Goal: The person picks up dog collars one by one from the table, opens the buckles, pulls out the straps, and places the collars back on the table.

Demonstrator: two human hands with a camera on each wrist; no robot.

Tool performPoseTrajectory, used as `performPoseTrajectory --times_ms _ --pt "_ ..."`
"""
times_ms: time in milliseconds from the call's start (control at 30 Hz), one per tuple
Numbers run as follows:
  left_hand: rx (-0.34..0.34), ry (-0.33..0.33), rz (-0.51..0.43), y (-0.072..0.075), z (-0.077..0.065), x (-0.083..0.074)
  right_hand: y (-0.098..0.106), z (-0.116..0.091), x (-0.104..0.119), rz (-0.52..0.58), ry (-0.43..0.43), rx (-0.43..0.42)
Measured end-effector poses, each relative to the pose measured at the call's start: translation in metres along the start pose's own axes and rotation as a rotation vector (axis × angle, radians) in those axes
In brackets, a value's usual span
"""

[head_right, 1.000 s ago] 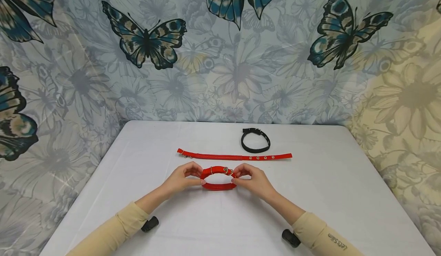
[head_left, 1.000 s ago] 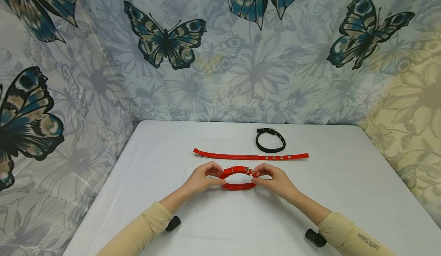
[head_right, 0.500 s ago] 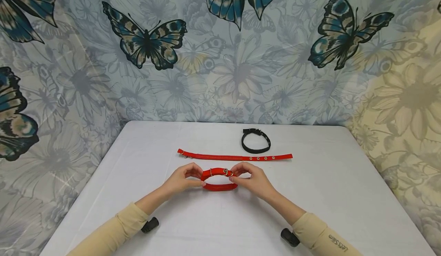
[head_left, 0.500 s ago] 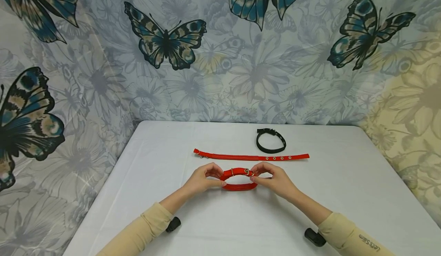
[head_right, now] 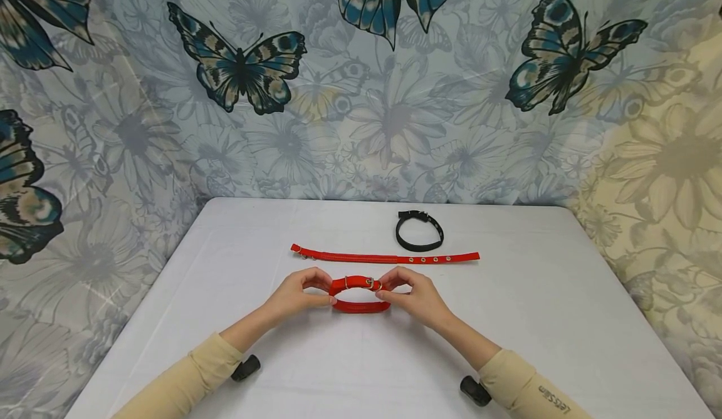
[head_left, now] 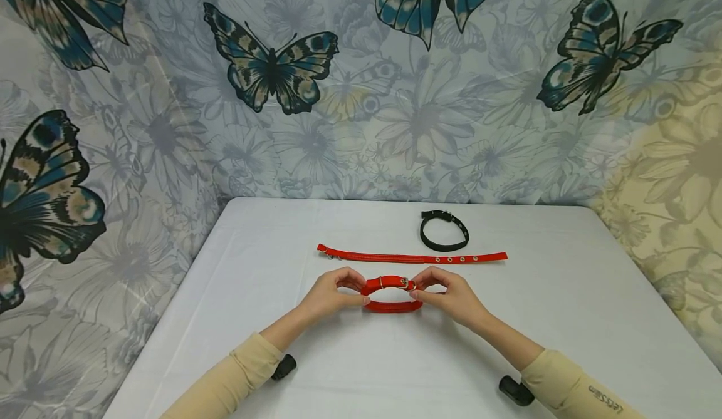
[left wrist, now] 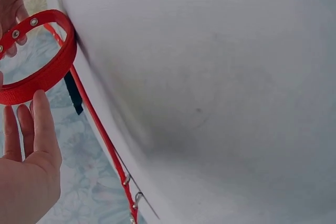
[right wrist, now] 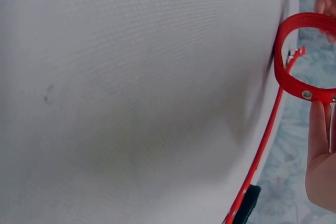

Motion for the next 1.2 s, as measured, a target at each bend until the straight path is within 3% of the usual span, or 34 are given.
performPoseTrajectory --times_ms 367,567,900,1067,1200 --pt "-0.049 -0.065 0.039 0.005 0.002 -0.015 -0.001 -0.001 0.000 0.013 -0.022 -0.010" --pt "-0.068 -0.045 0.047 0.006 0.000 -0.016 -0.001 -0.001 0.000 0.008 -0.016 -0.011" --pt "-0.050 -0.054 0.046 0.018 -0.016 -0.050 -0.004 0.000 0.003 0.067 0.018 0.012" --pt "-0.049 -0.056 0.043 0.009 -0.008 -0.030 -0.008 -0.001 0.011 0.068 0.042 0.015" --pt "-0.040 -0.055 0.072 0.003 -0.001 -0.016 -0.008 0.000 0.006 0.074 0.046 0.013"
Point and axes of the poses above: each hand's wrist, its own z-axis towards the middle knuckle, its own y-axis out of the back of the hand, x = y × z, the point moved 6 cm from there along z, towards the middle knuckle, and after that the axes turned 15 degrees about z, right-handed, at the moved point
